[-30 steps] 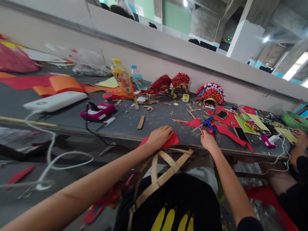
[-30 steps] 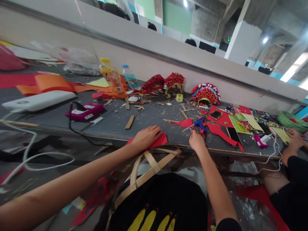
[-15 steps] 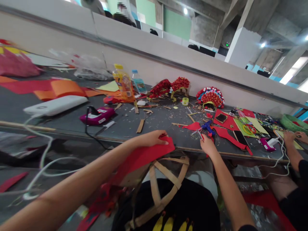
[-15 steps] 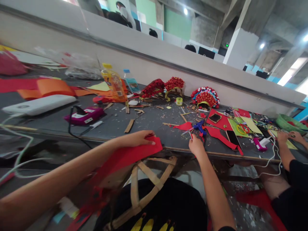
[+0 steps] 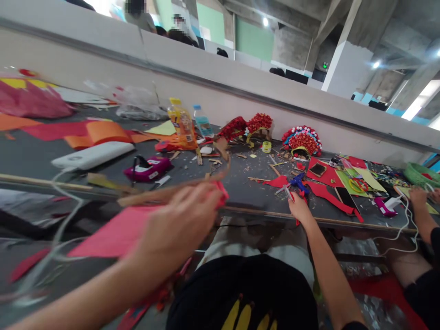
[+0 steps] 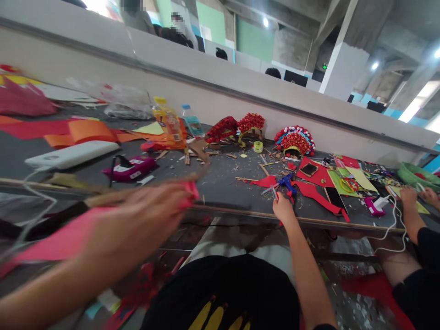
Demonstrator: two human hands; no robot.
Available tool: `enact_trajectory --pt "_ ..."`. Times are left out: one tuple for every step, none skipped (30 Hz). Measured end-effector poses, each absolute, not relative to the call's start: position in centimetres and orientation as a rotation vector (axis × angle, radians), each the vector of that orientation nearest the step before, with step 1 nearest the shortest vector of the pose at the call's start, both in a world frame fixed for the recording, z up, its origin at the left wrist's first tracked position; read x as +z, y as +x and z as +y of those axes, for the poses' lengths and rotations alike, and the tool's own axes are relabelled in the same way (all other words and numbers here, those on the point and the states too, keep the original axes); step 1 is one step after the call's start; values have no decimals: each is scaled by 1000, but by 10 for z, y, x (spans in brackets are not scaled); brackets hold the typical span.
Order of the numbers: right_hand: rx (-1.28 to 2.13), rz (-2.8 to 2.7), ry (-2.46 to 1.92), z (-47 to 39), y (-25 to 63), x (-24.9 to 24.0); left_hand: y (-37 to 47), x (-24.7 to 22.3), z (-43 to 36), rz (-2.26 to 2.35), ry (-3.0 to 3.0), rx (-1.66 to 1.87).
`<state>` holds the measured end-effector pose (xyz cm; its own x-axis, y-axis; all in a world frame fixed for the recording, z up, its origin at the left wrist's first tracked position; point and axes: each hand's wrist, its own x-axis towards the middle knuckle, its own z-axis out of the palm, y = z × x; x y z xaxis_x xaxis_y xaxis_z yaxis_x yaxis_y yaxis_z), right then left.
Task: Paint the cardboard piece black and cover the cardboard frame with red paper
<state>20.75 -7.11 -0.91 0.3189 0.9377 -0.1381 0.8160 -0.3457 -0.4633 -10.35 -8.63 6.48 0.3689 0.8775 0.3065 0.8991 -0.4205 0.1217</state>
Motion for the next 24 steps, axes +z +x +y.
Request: enact_trajectory --pt "551 -1579 -2279 -72 208 -9 -89 53 -92 -1637 -2558 -336" --pt "549 -1583 -2277 -72 208 -8 -75 42 -95 -1640 -2587 -167" --pt "550 -1588 -2275 -73 209 -8 -64 31 -95 -1625 -2633 -67" --pt "554 -1592 -2273 -73 210 -8 -54 22 -94 -1617 -2662 -19" --pt "560 -1595 -2272 -73 210 -8 -47 14 -91 -1617 -2658 -15" --pt "564 -1596 -2272 -74 210 -8 -42 8 -88 -1603 -2645 -34" --pt "565 -1596 -2273 -74 210 -9 -39 3 -83 -1589 -2628 -57" --pt "564 -1594 -2275 -74 210 -9 -36 0 -79 -1588 -2603 -85" --pt "559 -1591 -2279 -74 209 -9 -34 -2 -74 -1596 -2582 -110" --pt "553 -1588 -2283 -74 208 -8 -32 -3 -70 -1621 -2563 -129" --pt "545 -1586 -2286 -74 206 -8 -30 -4 -66 -1655 -2543 -144" --pt "538 -1584 -2289 -75 205 -7 -27 -5 -62 -1692 -2525 -155" --pt "533 -1584 -2291 -75 204 -6 -23 -6 -60 -1725 -2508 -161" --pt "528 -1584 -2293 -76 204 -6 -20 -7 -58 -1750 -2493 -165" --pt "525 -1586 -2296 -76 203 -5 -18 -8 -56 -1768 -2485 -169" --pt "521 -1588 -2299 -76 203 -4 -16 -9 -55 -1776 -2491 -171" --pt "517 -1591 -2302 -76 203 -4 -16 -10 -53 -1771 -2513 -169" --pt "512 -1595 -2305 -77 203 -3 -19 -11 -51 -1753 -2551 -162" --pt "507 -1601 -2307 -77 203 -3 -23 -11 -49 -1722 -2603 -150" --pt "503 -1608 -2311 -77 203 -2 -28 -10 -46 -1681 -2662 -133" --pt "498 -1615 -2315 -77 203 -2 -35 -10 -44 -1635 -2724 -113" --pt "491 -1621 -2322 -77 203 -1 -43 -9 -41 -1592 -2776 -89" --pt "483 -1627 -2328 -78 201 -1 -50 -9 -39 -1555 -2821 -57" --pt "472 -1634 -2335 -79 200 0 -56 -9 -38 -1520 -2855 -20"
